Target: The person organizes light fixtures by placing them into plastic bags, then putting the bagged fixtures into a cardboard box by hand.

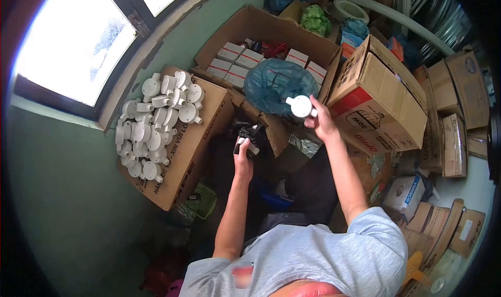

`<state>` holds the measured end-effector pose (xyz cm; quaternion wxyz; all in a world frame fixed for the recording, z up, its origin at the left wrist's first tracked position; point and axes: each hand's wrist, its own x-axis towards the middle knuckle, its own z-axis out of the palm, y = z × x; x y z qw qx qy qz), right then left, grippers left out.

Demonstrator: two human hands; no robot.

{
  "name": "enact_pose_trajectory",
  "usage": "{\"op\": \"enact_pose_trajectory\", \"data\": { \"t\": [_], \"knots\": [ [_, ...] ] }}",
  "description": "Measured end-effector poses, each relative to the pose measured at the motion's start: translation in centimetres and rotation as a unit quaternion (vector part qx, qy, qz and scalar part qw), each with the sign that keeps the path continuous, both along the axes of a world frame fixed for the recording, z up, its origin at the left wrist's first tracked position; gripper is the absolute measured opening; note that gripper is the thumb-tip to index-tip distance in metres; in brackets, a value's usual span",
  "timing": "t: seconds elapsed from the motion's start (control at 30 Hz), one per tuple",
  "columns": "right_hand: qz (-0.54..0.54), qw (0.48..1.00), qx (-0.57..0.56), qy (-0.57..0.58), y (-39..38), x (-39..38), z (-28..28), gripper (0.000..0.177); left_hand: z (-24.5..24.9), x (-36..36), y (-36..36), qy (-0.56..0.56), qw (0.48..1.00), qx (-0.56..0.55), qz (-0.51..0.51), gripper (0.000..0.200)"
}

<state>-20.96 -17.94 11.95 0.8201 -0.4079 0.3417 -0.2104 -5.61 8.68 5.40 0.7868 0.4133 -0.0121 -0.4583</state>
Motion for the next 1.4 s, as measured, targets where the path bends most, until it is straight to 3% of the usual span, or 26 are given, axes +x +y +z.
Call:
{"op": "enact_pose_trajectory", "data": {
  "t": [0.07,0.1,0.17,0.23,0.3,0.33,0.37,0.43,0.5,0.57,0.63,0.7,0.77,0.8,0.9,0.97,1.0,1.03,1.1,1.13,1.17,1.3,1.4],
  "knots": [
    [-0.052,0.998,0.031,0.021,5.3,-1.0,1.0,0.038,3.3,-1.1,-1.3,-0.042,0.997,0.024,0.056,0.040],
    [-0.009,1.000,0.006,-0.001,7.2,-2.1,0.1,0.037,5.4,-1.6,-1.8,-0.121,0.992,-0.026,0.011,0.042],
    [-0.091,0.982,-0.078,0.145,13.5,-0.8,4.8,0.033,6.3,-4.0,-3.3,-0.280,0.960,0.001,0.017,0.046],
    [-0.095,0.930,-0.355,0.011,14.9,-0.4,1.5,0.030,8.3,-7.2,-4.3,-0.520,0.853,0.041,0.023,0.044],
    [-0.118,0.924,-0.355,0.076,15.5,-1.8,1.6,0.028,9.6,-9.5,-4.3,-0.439,0.898,-0.014,0.027,0.042],
    [-0.136,0.922,-0.354,0.080,15.5,-2.0,2.0,0.028,10.3,-9.8,-3.9,-0.455,0.891,0.000,0.018,0.041],
    [-0.155,0.919,-0.354,0.083,15.5,-2.1,2.3,0.028,11.0,-10.0,-3.3,-0.470,0.882,0.012,0.010,0.039],
    [-0.207,0.895,-0.395,0.015,15.6,-2.0,1.6,0.021,12.3,-10.0,-2.2,-0.600,0.798,-0.034,-0.031,0.034],
    [-0.231,0.893,-0.386,0.018,16.8,-2.3,2.1,0.021,13.0,-9.7,-2.0,-0.613,0.789,-0.042,-0.014,0.031],
    [-0.171,0.892,-0.414,0.059,18.4,-3.2,5.5,0.022,12.7,-7.4,-2.5,-0.599,0.797,-0.073,-0.005,0.027],
    [-0.095,0.877,-0.461,0.098,19.3,-3.4,6.9,0.027,13.5,-6.9,-3.2,-0.444,0.896,-0.003,-0.003,0.023],
    [-0.110,0.860,-0.490,0.091,19.1,-3.4,8.0,0.030,13.8,-7.5,-2.7,-0.347,0.937,0.032,-0.033,0.022],
    [-0.152,0.838,-0.518,0.087,18.4,-3.3,7.7,0.027,15.0,-8.6,-2.0,-0.521,0.853,-0.009,0.020,0.023],
    [-0.181,0.857,-0.472,0.095,18.3,-3.2,7.8,0.024,15.0,-9.6,-1.3,-0.537,0.844,-0.002,0.001,0.026],
    [-0.206,0.851,-0.482,0.042,18.2,-3.3,8.6,0.022,15.2,-9.8,-1.5,-0.557,0.828,-0.068,0.008,0.031],
    [-0.170,0.863,-0.472,0.060,19.0,-3.5,9.5,0.019,14.1,-8.5,-3.2,-0.485,0.869,-0.093,0.041,0.038],
    [-0.158,0.833,-0.529,0.042,19.5,-3.4,10.9,0.018,15.5,-9.2,-3.6,-0.274,0.955,-0.111,0.024,0.039],
    [-0.145,0.798,-0.584,0.023,19.7,-3.4,11.6,0.016,16.9,-9.0,-3.9,-0.144,0.981,-0.129,0.003,0.040],
    [-0.138,0.779,-0.611,0.019,19.0,-3.8,11.5,0.012,16.2,-9.2,-3.9,-0.035,0.996,-0.082,-0.019,0.039],
    [-0.143,0.751,-0.645,0.022,18.5,-4.0,11.7,0.012,15.7,-9.8,-3.8,0.009,0.999,-0.006,-0.043,0.035],
    [-0.148,0.721,-0.677,0.025,17.9,-4.1,12.0,0.011,15.2,-11.1,-3.0,0.052,0.997,-0.017,-0.053,0.033],
    [-0.159,0.824,-0.541,0.061,16.1,-5.0,12.5,0.013,13.9,-13.9,-0.3,0.020,0.990,-0.103,-0.092,0.027],
    [-0.142,0.829,-0.541,-0.003,17.7,-4.5,12.3,0.016,16.2,-12.7,-1.1,0.043,0.995,-0.086,-0.025,0.034]
  ]
}}
